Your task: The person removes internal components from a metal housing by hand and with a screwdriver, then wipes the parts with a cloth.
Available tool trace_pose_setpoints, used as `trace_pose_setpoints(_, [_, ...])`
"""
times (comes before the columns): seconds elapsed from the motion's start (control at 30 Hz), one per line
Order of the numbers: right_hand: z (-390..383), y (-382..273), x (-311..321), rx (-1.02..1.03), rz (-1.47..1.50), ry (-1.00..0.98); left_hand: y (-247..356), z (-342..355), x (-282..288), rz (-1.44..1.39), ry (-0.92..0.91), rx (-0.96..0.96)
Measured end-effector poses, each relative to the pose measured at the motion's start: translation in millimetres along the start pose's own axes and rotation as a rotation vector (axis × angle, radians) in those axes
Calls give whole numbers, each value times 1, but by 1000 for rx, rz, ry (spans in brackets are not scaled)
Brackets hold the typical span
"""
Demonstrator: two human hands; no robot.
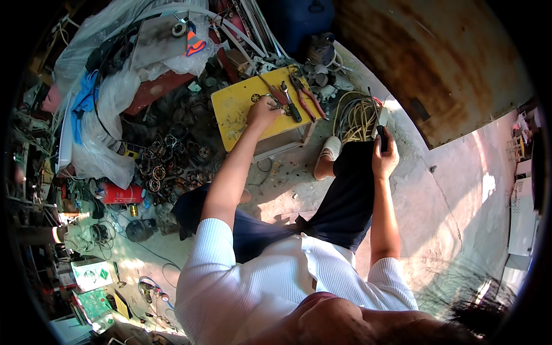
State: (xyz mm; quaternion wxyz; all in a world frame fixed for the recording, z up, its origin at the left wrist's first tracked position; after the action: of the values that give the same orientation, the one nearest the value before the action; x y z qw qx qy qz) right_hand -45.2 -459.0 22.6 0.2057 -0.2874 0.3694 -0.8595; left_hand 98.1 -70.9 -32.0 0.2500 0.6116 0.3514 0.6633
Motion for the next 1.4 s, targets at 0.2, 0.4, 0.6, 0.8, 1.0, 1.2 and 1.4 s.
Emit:
trace_pose_setpoints(0.2, [0,6,2,9,6,12,3,23,29,77,142,-13])
trace_pose_setpoints(0.4, [1,-1,2,34,-48,12,0,-6,33,546,-113,36])
trace_pose_setpoints(0.6, [1,-3,1,51,-55,13,-8,-1,12,335,34,-27])
trace_pose_setpoints(0.8, [1,-3,3,47,-69,7,-20,12,25,108,155,86])
trace_pose_setpoints(1.0, [1,0,1,69,-82,6,-16,28,43,368,276,43])
trace_pose_setpoints(1.2, [1,-1,1,54,-77,-3,-1,31,46,529,134,36])
trace_pose_setpoints(1.4, [2,-3,3,36,-55,3,-13,44,43,461,59,18])
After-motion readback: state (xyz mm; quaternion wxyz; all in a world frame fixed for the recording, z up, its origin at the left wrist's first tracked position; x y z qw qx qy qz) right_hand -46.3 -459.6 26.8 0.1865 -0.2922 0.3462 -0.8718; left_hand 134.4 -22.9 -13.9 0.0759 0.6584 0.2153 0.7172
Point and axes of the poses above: each hand's wrist, its own z-axis towards the middle knuckle, its own x-axis out of the back of the hand, y = z × x, the point moved 4 cm from there along z, towards the middle knuckle, and after that the axes turned 7 degrees about y, right-handed, at the moved point
